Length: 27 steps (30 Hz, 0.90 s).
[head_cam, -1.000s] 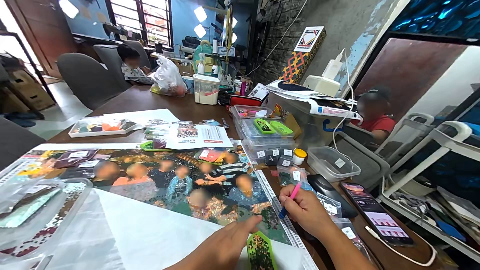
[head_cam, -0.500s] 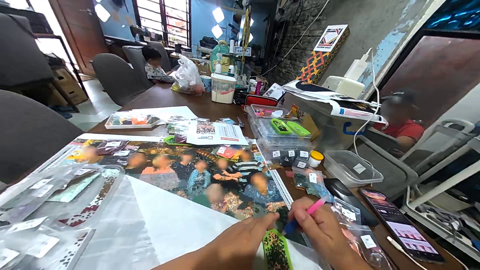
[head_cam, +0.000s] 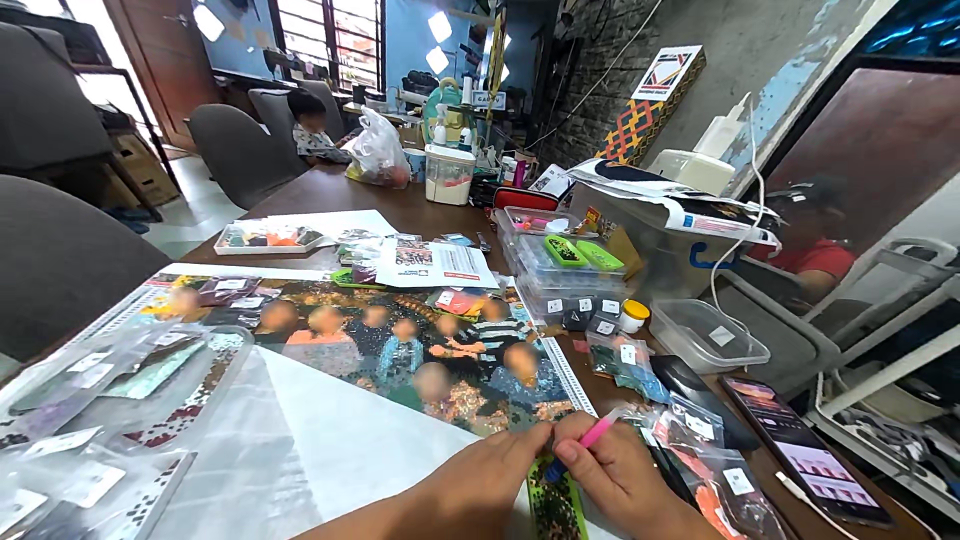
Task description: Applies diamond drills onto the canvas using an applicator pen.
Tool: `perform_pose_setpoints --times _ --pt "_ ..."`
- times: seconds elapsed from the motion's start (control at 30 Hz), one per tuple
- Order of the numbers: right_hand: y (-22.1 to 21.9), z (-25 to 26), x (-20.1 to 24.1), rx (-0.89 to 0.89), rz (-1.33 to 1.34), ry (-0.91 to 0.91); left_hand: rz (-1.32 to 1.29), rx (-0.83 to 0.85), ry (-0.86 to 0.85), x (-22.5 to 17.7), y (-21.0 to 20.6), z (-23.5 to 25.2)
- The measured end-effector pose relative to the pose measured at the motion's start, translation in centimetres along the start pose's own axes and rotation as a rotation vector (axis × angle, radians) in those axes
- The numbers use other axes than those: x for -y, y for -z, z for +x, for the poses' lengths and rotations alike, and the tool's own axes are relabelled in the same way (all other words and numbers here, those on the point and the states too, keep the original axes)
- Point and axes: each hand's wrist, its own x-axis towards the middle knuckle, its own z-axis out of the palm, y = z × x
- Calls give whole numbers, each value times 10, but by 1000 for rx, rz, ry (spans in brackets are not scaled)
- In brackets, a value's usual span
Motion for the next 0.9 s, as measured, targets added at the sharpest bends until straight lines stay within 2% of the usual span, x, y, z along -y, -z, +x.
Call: perform_pose_setpoints --times 0.6,0.9 --pt "-1 0 -1 20 -29 1 33 -11 -23 1 -1 -1" --pt "3 -1 0 33 76 -103 22 -33 -48 5 -3 0"
